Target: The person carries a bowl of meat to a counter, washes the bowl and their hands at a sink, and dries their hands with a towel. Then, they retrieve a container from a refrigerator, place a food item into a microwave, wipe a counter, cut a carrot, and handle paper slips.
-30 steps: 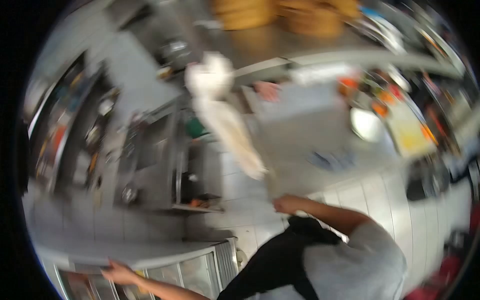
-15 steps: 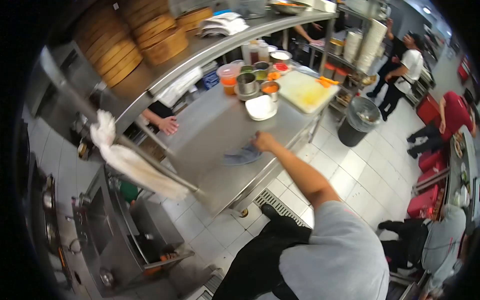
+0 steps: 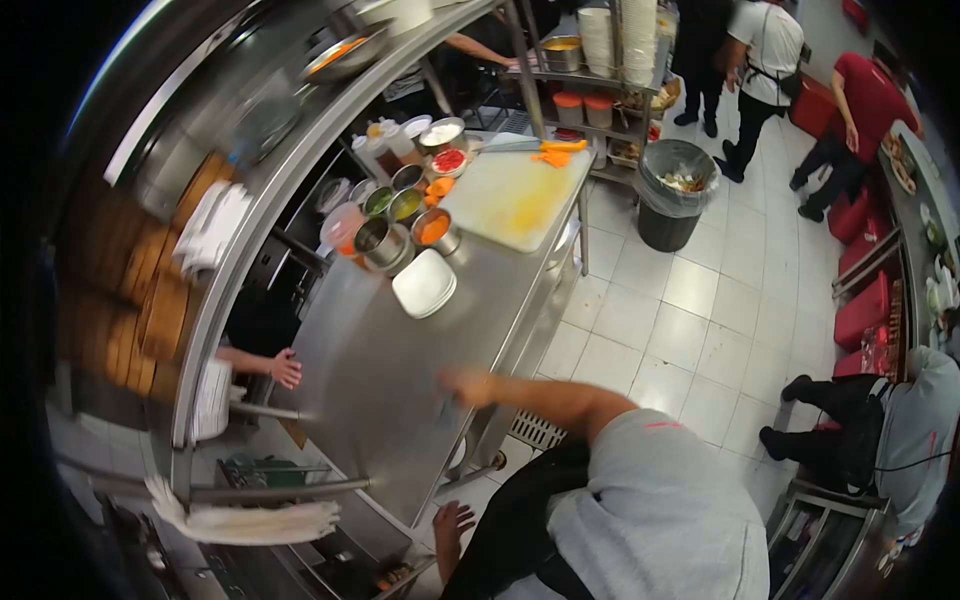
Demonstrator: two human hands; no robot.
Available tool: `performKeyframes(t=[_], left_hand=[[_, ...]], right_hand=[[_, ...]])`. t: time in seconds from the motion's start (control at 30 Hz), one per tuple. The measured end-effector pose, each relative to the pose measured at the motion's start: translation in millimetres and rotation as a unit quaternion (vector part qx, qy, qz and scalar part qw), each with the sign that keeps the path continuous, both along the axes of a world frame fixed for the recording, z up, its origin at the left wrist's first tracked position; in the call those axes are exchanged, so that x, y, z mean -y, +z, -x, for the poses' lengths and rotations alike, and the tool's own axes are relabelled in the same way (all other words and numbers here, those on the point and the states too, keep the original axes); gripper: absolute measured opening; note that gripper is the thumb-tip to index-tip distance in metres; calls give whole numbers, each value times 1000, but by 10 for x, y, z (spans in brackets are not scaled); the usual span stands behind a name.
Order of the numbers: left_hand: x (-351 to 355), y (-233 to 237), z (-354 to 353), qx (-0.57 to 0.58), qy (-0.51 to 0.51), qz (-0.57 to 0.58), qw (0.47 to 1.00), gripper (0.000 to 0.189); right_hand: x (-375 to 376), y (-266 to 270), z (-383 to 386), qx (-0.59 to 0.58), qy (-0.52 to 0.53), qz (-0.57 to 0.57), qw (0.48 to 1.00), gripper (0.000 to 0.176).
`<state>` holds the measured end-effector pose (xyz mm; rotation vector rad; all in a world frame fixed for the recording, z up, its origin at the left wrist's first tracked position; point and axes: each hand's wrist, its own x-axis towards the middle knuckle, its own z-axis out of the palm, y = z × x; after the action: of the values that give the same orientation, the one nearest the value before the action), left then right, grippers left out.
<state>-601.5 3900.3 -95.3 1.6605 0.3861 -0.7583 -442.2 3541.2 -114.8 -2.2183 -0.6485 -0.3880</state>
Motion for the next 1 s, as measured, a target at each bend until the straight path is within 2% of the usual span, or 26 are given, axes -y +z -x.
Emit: performKeyframes(t=[0.03,0.07,0.1,0.13,0.17,0.2,0.27,0.33,0.37,0.4,0.43,0.5,0.6,0.67,0.7,0.77,0.8,0.83,0.87,0.9,0.93,0.97,1.0], left_hand=[[444,214,-100,18,-48,26,998,34],[854,309,-215,11,-76,41,996,36],[1206,363,-323,18,-117,67,991,37],[1630,653,-400,20,-149,75,986,37],[1921,725,-494,16,-154,77,985,37],[2160,774,-592,33,-174,115,978,36],[2550,898,-776,50,-189,158,968,36],[2765,1062,-960,79,-216,165,959,33],[2802,1107,-1044,77,-212,165,960,33],[2814,1145,-1130,75,-216,146,963,32],[2827,1148,-1210,70,-222,125,964,32],[2798,1039,-1336,78,-209,133,966,31],[2822,861,-1519,100,-186,96,973,27],[2929,736,-1629,84,-183,98,975,27],[3015,676,-1700,69,-181,101,976,26],[3242,652,-1833,50,-177,108,977,25],[3347,506,-1933,89,-184,118,972,25],[3415,370,-1991,123,-191,128,965,24],[3513,436,-2038,113,-196,127,966,24],[3682,580,-2136,114,-209,121,964,25],[3887,664,-2277,123,-216,119,961,25],[3994,681,-2373,120,-215,119,962,25],[4055,681,-2451,133,-222,120,958,27]], right_hand=[[542,131,-41,-73,-97,-20,992,40],[1047,156,-127,-136,-200,23,970,38],[1516,499,-78,-83,-249,83,961,35],[1882,496,-154,-132,-282,125,942,35],[2166,474,-227,-179,-311,165,919,36],[2355,731,-222,-181,-312,167,918,36],[2629,1579,-144,-403,-235,221,856,49],[3126,1402,-337,-276,-257,125,918,55],[3336,1461,-415,-224,-271,27,936,54],[3525,1569,-529,-241,-281,-66,927,55],[3665,1738,-593,-197,-256,-173,930,60],[4028,1671,-951,-152,-250,-233,927,65],[4297,1821,-1407,-170,-291,-186,923,58],[4491,1596,-1767,-91,-342,-112,929,50],[4554,1505,-1902,-91,-346,-113,927,50],[4592,1305,-2125,-100,-389,-96,911,39],[4587,1011,-2223,-37,-418,-21,907,36],[4553,649,-2285,-74,-417,34,905,30],[4323,700,-2153,-1,-409,61,910,23],[4215,598,-2027,32,-299,52,952,20],[4114,566,-1817,-9,-174,78,982,17],[4008,664,-1529,-119,-70,100,985,15],[3979,873,-1212,-245,29,116,962,17]])
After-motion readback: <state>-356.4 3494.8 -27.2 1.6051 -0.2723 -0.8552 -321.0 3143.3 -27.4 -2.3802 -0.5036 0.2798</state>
